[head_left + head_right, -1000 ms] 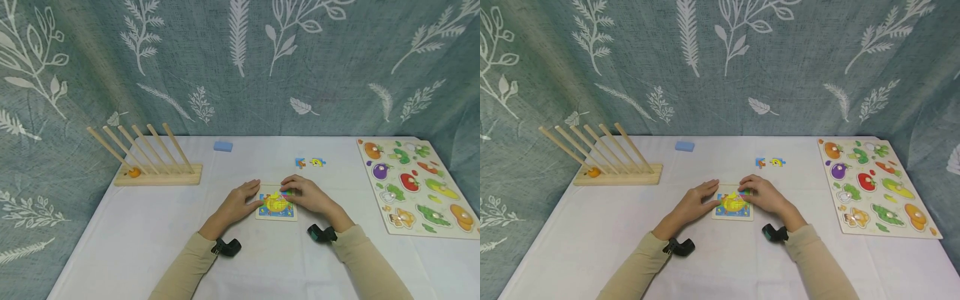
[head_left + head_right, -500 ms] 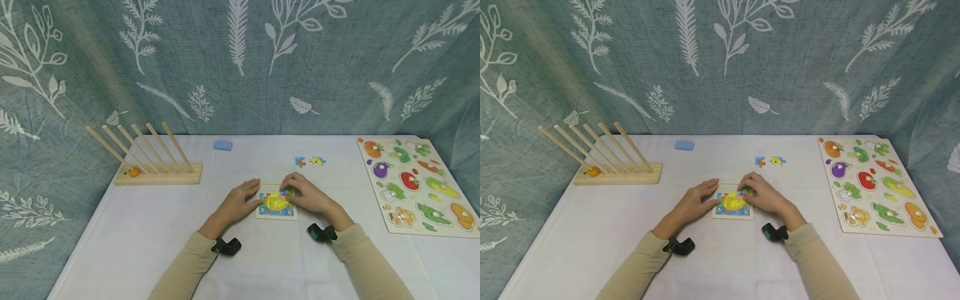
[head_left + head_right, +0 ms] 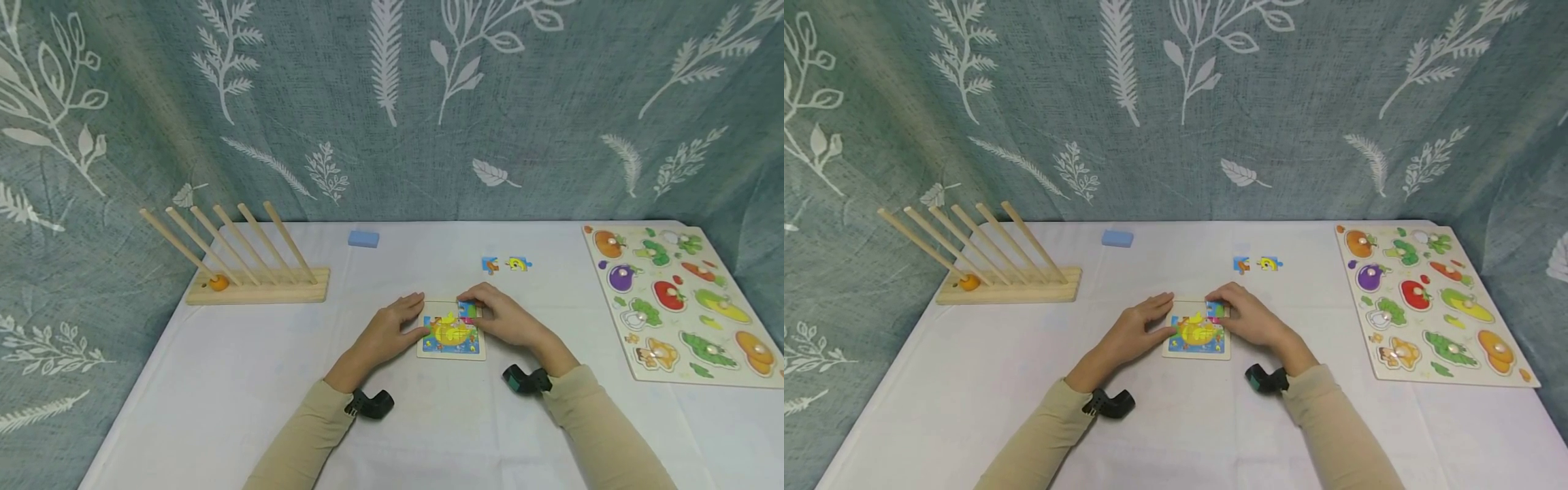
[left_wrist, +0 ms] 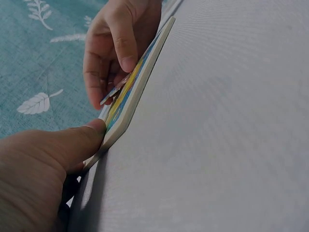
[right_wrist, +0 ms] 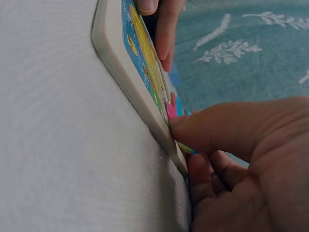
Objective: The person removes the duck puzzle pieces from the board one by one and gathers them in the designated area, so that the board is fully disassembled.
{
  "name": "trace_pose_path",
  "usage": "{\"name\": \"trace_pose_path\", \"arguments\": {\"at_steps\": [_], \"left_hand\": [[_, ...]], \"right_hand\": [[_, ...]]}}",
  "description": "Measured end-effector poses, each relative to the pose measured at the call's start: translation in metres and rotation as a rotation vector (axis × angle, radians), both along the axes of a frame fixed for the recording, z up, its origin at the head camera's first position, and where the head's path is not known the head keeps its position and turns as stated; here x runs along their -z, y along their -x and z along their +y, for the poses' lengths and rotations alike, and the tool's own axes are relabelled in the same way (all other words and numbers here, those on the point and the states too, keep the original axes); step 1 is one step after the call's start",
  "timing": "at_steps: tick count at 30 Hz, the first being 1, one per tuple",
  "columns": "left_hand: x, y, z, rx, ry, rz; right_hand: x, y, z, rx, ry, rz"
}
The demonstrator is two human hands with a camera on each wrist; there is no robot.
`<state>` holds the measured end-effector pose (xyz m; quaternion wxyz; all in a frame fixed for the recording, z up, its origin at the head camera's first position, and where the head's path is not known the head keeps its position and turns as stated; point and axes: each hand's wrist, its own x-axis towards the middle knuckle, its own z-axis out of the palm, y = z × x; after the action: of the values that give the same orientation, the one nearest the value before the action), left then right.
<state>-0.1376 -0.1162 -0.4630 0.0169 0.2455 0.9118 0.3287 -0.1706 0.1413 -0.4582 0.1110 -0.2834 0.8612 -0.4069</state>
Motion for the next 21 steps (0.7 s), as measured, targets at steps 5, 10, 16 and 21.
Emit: {"name": "trace_pose_path", "arguments": {"at_steps": [5, 10, 16, 21], "left_hand": [[-0.0005, -0.0005, -0.0001, 0.0, 0.0, 0.004], [0.0007, -0.0005, -0.0003, -0.002, 0.002, 0.002], [0.0019, 0.0001, -0.0006, 0.0, -0.002, 0.004], [0.0013, 0.0001, -0.0005, -0.001, 0.0, -0.005]], "right_hand": [[0.0009, 0.0004, 0.0017, -0.014, 0.026, 0.004], [0.0038, 0.0011, 0.0031, -0.02, 0.065, 0.05], [0.0025, 0.0013, 0.0026, 0.042, 0.058, -0.016], [0.003, 0.0021, 0.0013, 0.071, 0.053, -0.039]]}}
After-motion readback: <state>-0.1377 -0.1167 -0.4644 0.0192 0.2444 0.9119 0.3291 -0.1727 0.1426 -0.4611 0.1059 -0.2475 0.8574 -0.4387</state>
